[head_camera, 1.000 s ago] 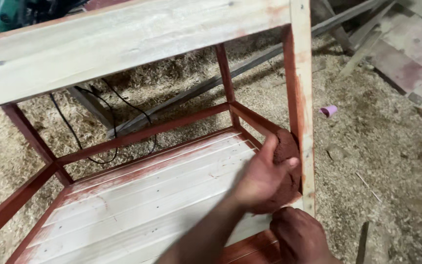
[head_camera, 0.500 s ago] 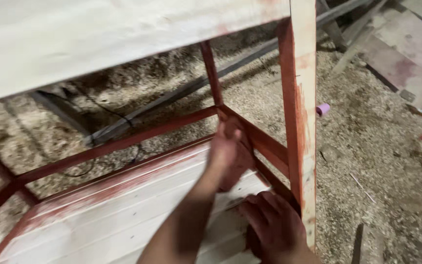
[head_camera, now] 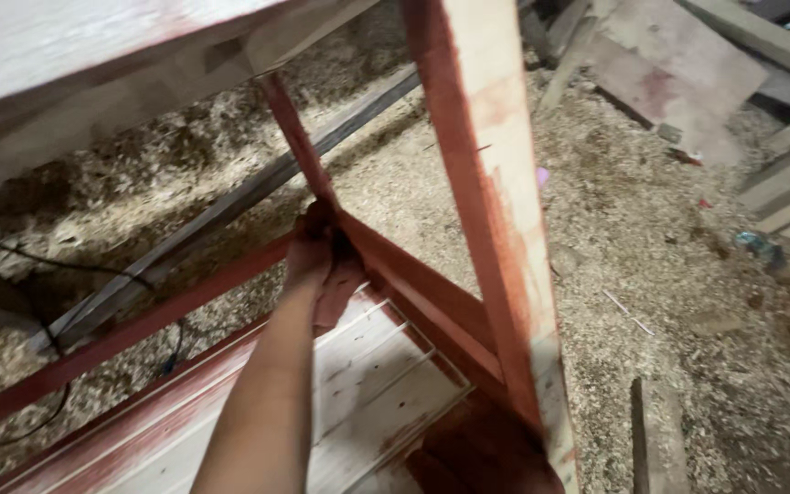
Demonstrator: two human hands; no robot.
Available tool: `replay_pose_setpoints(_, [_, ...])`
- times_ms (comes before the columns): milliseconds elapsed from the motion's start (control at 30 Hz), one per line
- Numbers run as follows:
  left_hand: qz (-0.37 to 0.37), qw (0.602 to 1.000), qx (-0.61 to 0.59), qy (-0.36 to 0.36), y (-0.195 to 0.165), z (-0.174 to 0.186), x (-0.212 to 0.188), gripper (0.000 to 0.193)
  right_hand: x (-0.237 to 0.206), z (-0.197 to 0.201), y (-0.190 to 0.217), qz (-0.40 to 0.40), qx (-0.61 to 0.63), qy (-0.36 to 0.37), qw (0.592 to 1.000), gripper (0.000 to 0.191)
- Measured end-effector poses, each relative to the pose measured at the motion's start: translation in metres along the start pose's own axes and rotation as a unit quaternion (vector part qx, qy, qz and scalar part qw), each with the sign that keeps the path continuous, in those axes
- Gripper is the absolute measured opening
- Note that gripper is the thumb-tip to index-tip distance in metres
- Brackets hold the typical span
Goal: The person wipes the surfaces of a wooden shelving unit with a cloth. They move around the unit, wiping the shelves and frame sections in sequence.
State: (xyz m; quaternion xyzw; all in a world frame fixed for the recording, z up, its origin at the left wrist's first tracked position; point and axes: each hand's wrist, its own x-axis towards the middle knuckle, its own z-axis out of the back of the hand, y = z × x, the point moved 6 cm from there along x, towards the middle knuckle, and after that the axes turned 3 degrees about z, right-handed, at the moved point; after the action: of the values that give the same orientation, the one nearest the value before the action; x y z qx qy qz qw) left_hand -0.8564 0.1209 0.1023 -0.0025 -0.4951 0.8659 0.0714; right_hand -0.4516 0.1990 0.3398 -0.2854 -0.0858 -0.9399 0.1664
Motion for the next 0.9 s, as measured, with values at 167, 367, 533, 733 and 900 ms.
replay_pose_setpoints(167, [-0.027,0.997,-0.072,0.031,-0.016,0.011,-0.015,0.033,-0.003,0.000,0.005,-0.011,0.000,0.008,1.000,0.038])
replay_pose_setpoints(367, [-0.006,0.988,-0.071,0.135,-0.059,0.010,-0.070,0.049,-0.001,-0.005,0.007,0.004,-0.007,0.020,1.000,0.038])
replay_pose_setpoints(533, [-0.029,0.990,-0.045,0.127,-0.127,0.042,-0.150,0.076,-0.003,0.001,0.006,-0.015,0.036,0.047,0.998,0.038])
replay_pose_setpoints(733, [-0.031,0.977,-0.130,0.165,-0.204,0.076,-0.236,0.087,0.006,0.021,0.007,-0.044,0.166,-0.047,0.984,0.023])
replay_pose_setpoints(900, [-0.098,0.908,-0.262,0.312,-0.257,0.106,-0.282,0.086,-0.021,0.045,0.017,-0.056,0.244,-0.082,0.965,0.023])
